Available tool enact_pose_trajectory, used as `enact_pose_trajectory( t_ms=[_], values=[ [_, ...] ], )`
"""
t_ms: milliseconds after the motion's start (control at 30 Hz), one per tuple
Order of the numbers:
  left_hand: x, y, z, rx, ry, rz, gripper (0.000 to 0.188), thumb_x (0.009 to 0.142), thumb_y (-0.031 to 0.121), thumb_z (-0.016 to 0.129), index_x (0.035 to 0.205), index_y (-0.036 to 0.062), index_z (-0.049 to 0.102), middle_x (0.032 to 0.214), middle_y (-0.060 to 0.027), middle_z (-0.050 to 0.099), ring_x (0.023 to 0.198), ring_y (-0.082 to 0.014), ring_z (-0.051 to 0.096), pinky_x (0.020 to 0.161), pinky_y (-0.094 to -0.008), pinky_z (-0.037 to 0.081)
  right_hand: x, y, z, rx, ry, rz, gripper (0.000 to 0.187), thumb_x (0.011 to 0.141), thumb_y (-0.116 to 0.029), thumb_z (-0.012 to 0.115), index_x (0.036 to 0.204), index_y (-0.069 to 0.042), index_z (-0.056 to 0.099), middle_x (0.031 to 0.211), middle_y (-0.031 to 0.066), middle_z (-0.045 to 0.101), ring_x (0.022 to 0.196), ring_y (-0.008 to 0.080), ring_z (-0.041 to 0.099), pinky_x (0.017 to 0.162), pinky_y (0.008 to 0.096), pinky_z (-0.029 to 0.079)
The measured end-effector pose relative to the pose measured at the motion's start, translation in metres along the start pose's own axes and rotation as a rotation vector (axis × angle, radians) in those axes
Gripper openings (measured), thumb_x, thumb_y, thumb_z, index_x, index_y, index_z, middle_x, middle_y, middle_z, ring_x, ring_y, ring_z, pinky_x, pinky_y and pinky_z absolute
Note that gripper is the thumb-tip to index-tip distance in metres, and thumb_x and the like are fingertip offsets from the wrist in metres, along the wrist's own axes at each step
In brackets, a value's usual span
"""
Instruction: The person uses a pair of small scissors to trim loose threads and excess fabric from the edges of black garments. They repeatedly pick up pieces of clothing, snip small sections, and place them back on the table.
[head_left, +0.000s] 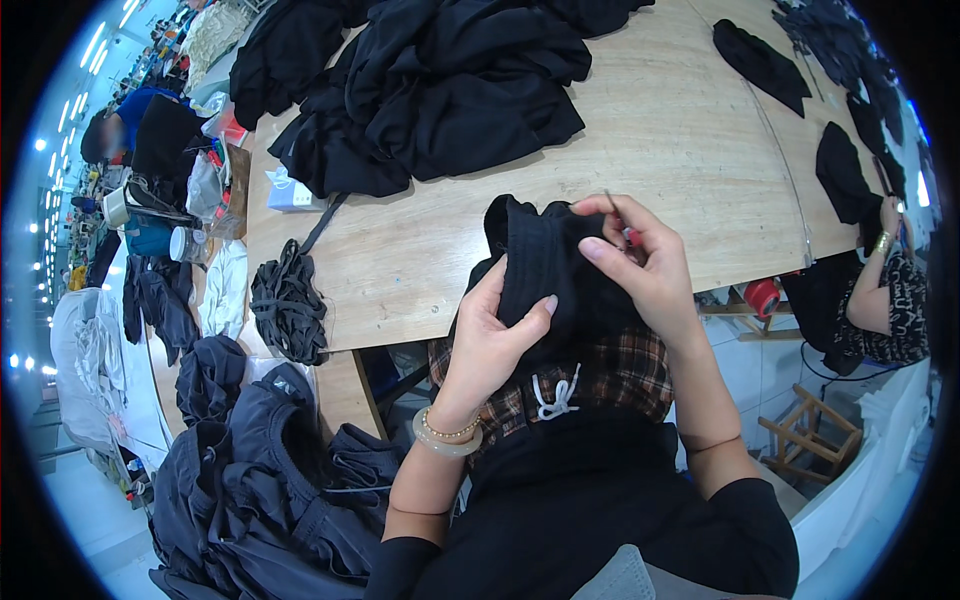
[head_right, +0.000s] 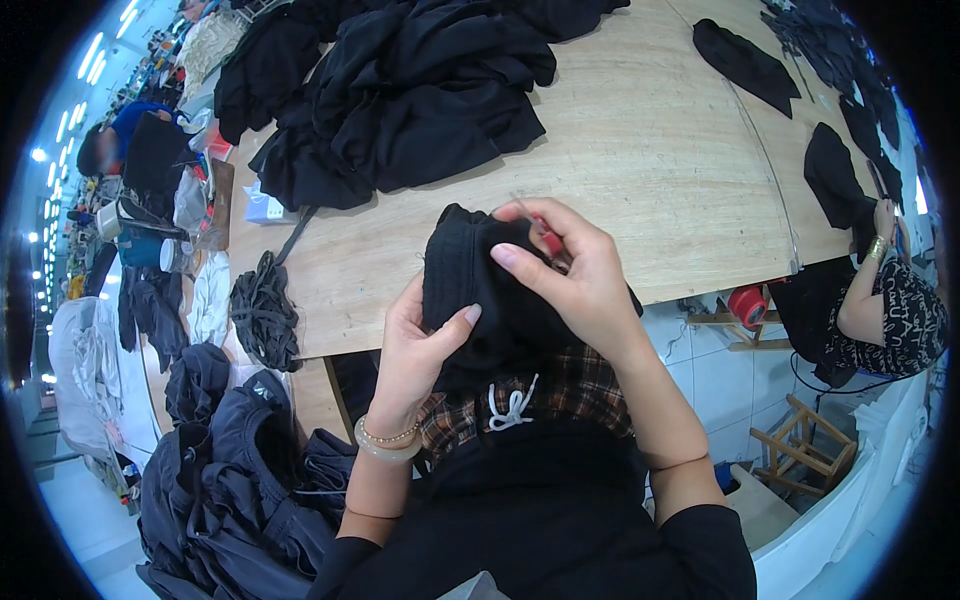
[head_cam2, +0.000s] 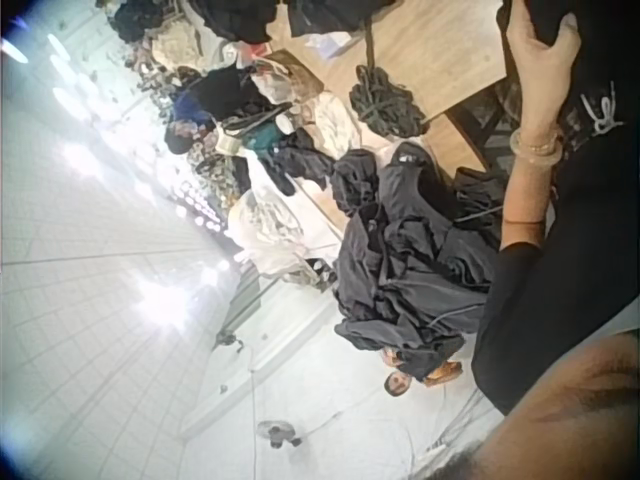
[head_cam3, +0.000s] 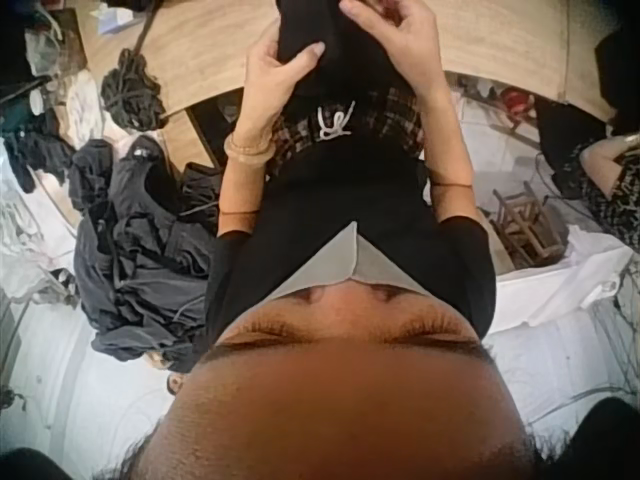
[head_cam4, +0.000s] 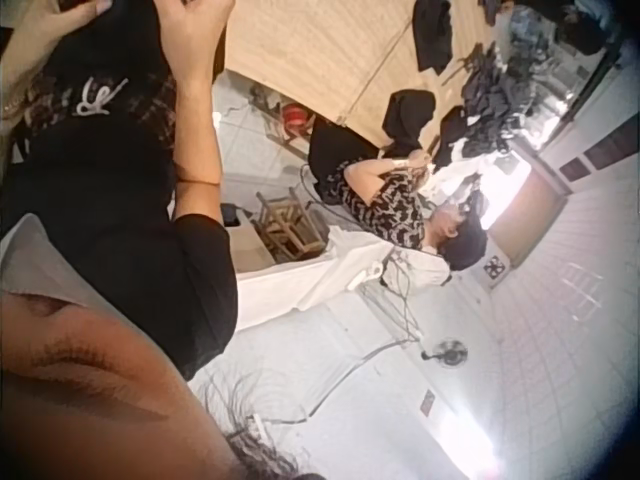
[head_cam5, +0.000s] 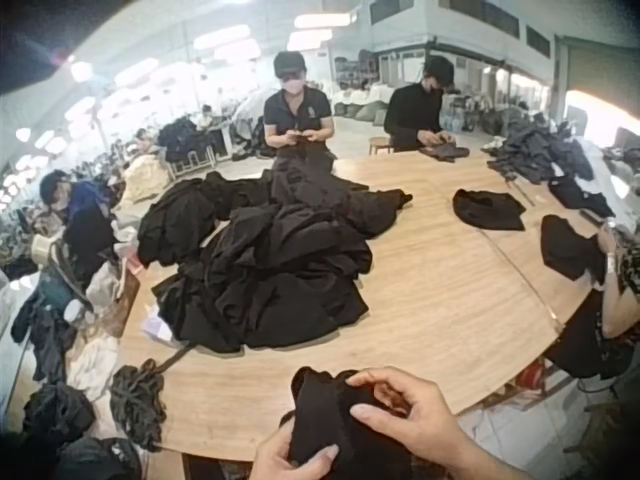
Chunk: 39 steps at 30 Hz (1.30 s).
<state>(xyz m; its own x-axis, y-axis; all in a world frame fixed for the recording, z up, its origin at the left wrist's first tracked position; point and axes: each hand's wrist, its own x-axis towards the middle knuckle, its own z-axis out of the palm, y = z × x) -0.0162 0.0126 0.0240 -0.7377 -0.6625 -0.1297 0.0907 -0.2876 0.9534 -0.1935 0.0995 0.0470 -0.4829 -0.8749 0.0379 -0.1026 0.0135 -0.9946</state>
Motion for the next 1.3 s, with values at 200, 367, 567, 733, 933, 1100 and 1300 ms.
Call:
enact_pose_trajectory(
  t_ms=[200,367,567,733,933,1100,1300],
  values=[
    [-0.002,0.0,-0.003,0.095,-0.027,-0.026,0.045,0.089,-0.001,0.067,0.132,-0.0066,0.058,0.113,-0.0065,0.068,0.102,-0.0083,0.061,0.093,-0.0255,0.049,0.014,-0.004,0.014,-0.108,-0.131,-0.136,0.016,0.089,-0.012,0.077,0.098,0.0,0.072,0.087,-0.0012,0.065,0.077,0.0035,0.052,0.071,0.0212,0.044],
    [-0.003,0.001,-0.009,0.005,0.094,-0.095,0.03,0.09,0.002,0.074,0.117,-0.0065,0.065,0.103,-0.0037,0.07,0.094,-0.0051,0.062,0.084,-0.0209,0.051,0.028,0.003,0.009,0.064,0.194,-0.11,0.02,0.093,-0.013,0.074,0.083,0.002,0.066,0.075,-0.0044,0.058,0.069,0.0011,0.045,0.06,0.0196,0.036],
    [-0.006,0.005,-0.011,-0.107,0.083,-0.09,0.025,0.092,0.002,0.073,0.115,-0.006,0.066,0.101,-0.0027,0.071,0.089,-0.004,0.063,0.08,-0.0191,0.052,0.01,0.007,0.018,-0.218,0.039,-0.352,0.012,0.084,-0.005,0.078,0.087,0.0,0.067,0.073,0.0012,0.055,0.065,0.0082,0.051,0.058,0.0235,0.039],
    [-0.009,-0.001,-0.015,-0.07,0.021,-0.081,0.023,0.093,0.001,0.072,0.114,-0.0059,0.068,0.103,-0.0038,0.072,0.09,-0.0044,0.064,0.081,-0.0197,0.053,-0.007,0.013,0.036,-0.385,0.014,-0.51,0.012,0.08,0.002,0.077,0.086,0.0,0.067,0.077,0.0069,0.058,0.067,0.0134,0.059,0.06,0.0274,0.047],
    [-0.013,0.007,-0.011,-0.082,0.07,-0.071,0.021,0.093,0.001,0.071,0.113,-0.0059,0.069,0.101,-0.0024,0.072,0.088,-0.0034,0.062,0.079,-0.0189,0.052,0.008,0.017,0.01,-0.093,0.202,-0.193,0.013,0.094,-0.007,0.069,0.086,0.002,0.065,0.079,0.0018,0.059,0.075,0.0079,0.054,0.067,0.0223,0.042],
    [-0.011,0.005,-0.013,-0.082,0.054,-0.074,0.021,0.093,0.0,0.07,0.113,-0.0058,0.069,0.101,-0.0016,0.071,0.088,-0.0037,0.062,0.079,-0.0195,0.052,-0.001,0.001,0.017,-0.271,0.014,-0.392,0.01,0.084,0.0,0.075,0.092,-0.001,0.069,0.079,0.0031,0.057,0.07,0.0115,0.053,0.063,0.0251,0.042],
    [-0.012,0.005,-0.008,-0.057,0.067,-0.078,0.02,0.093,0.001,0.071,0.112,-0.0052,0.068,0.1,0.0001,0.07,0.09,-0.0034,0.061,0.079,-0.0197,0.051,0.003,0.014,0.023,-0.352,0.09,-0.478,0.025,0.072,0.013,0.067,0.094,0.001,0.065,0.081,0.0083,0.057,0.07,0.0193,0.061,0.059,0.0289,0.047]
  ],
)
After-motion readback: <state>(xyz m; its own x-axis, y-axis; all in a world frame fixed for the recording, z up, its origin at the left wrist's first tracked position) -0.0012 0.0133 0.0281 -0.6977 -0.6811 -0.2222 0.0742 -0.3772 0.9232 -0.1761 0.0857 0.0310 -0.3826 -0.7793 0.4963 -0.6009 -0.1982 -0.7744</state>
